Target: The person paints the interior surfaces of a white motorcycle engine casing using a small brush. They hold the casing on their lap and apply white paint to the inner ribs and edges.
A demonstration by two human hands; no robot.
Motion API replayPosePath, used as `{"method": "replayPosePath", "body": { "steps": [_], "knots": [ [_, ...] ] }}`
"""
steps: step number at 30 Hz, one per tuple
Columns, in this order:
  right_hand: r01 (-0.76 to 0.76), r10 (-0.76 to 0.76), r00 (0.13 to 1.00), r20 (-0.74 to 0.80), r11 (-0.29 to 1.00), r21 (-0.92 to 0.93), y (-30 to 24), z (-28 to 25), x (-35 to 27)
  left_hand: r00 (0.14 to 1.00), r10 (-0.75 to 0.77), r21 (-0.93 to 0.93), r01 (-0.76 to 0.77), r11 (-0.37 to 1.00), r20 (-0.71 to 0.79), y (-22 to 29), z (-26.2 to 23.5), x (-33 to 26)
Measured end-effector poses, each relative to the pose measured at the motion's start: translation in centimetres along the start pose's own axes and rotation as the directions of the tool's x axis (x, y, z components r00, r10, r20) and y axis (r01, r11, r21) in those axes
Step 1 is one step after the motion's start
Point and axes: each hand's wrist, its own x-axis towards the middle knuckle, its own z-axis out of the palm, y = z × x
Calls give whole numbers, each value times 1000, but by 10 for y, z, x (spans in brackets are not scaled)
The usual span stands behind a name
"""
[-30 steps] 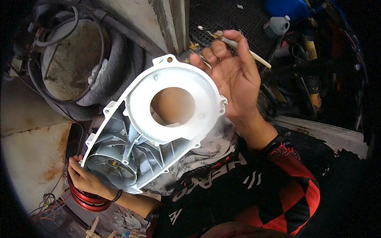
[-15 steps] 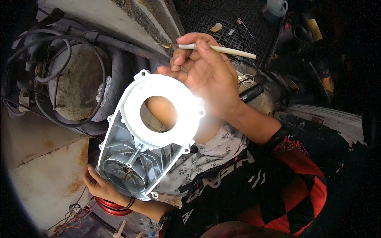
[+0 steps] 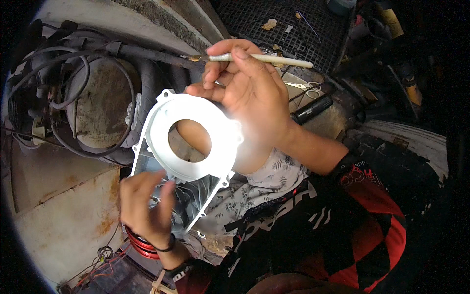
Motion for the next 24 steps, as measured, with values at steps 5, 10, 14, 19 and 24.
{"method": "replayPosePath", "body": {
  "steps": [5, 10, 14, 19, 24],
  "knots": [
    [81, -81, 997, 16, 994, -66, -4, -9, -7, 933, 238, -110, -215, 970, 270, 33, 29, 60],
    [150, -148, 989, 25, 972, -179, -18, -23, -18, 845, 373, -145, -344, 928, 384, 33, 38, 81],
    [189, -191, 981, 14, 948, -255, -27, -27, -25, 851, 366, -103, -354, 929, 376, 37, 36, 80],
    [252, -240, 968, 79, 898, -360, -31, -29, -27, 906, 248, -38, -251, 967, 343, 50, 37, 78],
    [305, -285, 951, 117, 820, -484, -35, -26, -33, 918, 196, -24, -201, 979, 345, 51, 35, 73]
  ]
}}
